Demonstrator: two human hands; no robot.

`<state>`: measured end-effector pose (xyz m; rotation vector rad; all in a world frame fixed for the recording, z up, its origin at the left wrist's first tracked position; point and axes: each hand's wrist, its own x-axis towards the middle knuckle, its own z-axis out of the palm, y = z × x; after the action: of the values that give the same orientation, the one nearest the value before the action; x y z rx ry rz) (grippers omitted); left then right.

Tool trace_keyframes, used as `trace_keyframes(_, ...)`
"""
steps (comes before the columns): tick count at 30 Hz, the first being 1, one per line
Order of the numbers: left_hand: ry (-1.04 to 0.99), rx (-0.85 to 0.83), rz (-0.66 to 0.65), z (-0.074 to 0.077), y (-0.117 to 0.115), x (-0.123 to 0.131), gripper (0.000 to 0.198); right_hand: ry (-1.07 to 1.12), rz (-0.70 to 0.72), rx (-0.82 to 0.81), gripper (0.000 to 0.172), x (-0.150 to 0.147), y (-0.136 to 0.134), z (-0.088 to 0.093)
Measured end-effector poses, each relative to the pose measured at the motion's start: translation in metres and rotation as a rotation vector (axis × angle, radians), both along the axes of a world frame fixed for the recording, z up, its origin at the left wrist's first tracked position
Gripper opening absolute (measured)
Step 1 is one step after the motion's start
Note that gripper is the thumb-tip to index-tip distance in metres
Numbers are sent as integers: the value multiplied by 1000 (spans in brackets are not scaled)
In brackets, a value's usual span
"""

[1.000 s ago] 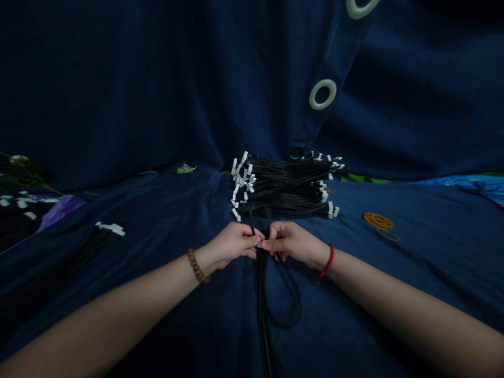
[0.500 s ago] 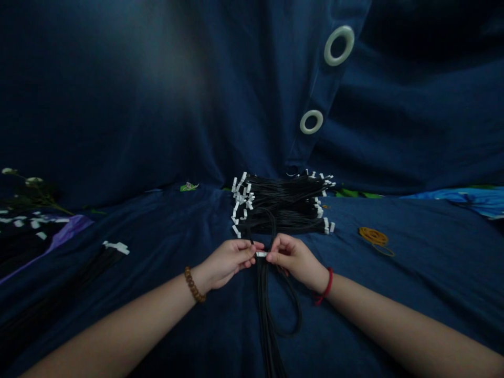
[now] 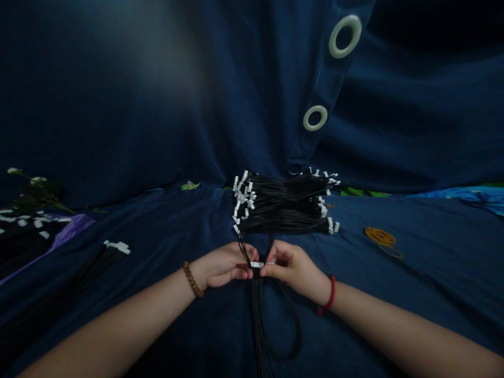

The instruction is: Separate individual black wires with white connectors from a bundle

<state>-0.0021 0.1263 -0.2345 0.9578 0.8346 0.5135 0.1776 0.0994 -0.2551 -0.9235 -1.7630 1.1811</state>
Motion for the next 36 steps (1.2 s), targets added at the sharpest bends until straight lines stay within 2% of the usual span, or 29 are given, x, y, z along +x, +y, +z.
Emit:
trace_keyframes(7,16,-13,-97,4,-1,1,18,-25,-26,76,31,-1,-2,1)
trace_keyframes(11,-7,28,-83,3,-4,1,15,-57,-38,103,30,0,-3,-1)
trace_keyframes(13,-26,40,-67,2,-4,0,20,-80,-61,117,26,2,-4,1)
trace_keyframes(15,-49,42,-38,2,-4,-2,27,-112,-118,147,23,6,-6,8)
trace_keyframes(18,-86,43,8,2,-4,-4,34,-191,-246,234,17,11,-19,30)
trace_keyframes(20,-101,45,1,1,-4,-4,35,-286,-237,290,4,12,-36,47)
trace_keyframes(21,-106,46,-10,1,-4,-5,35,-374,-146,305,3,11,-46,54)
trace_keyframes(22,-111,49,-25,1,-4,-5,35,-607,-36,344,6,9,-56,60)
trace_keyframes(23,-117,54,-36,0,-3,-5,34,-817,7,376,10,7,-66,63)
trace_keyframes(24,-121,63,-41,-1,-3,-5,34,-988,-12,417,15,4,-74,64)
trace_keyframes(27,-141,95,-46,-1,-3,-5,31,-1243,20,502,17,1,-82,60)
trace_keyframes(33,-217,87,-30,4,-8,-3,28,-1197,-51,433,18,4,-55,54)
trace_keyframes(36,-209,54,-37,6,-9,-2,29,-926,-33,356,26,0,-49,50)
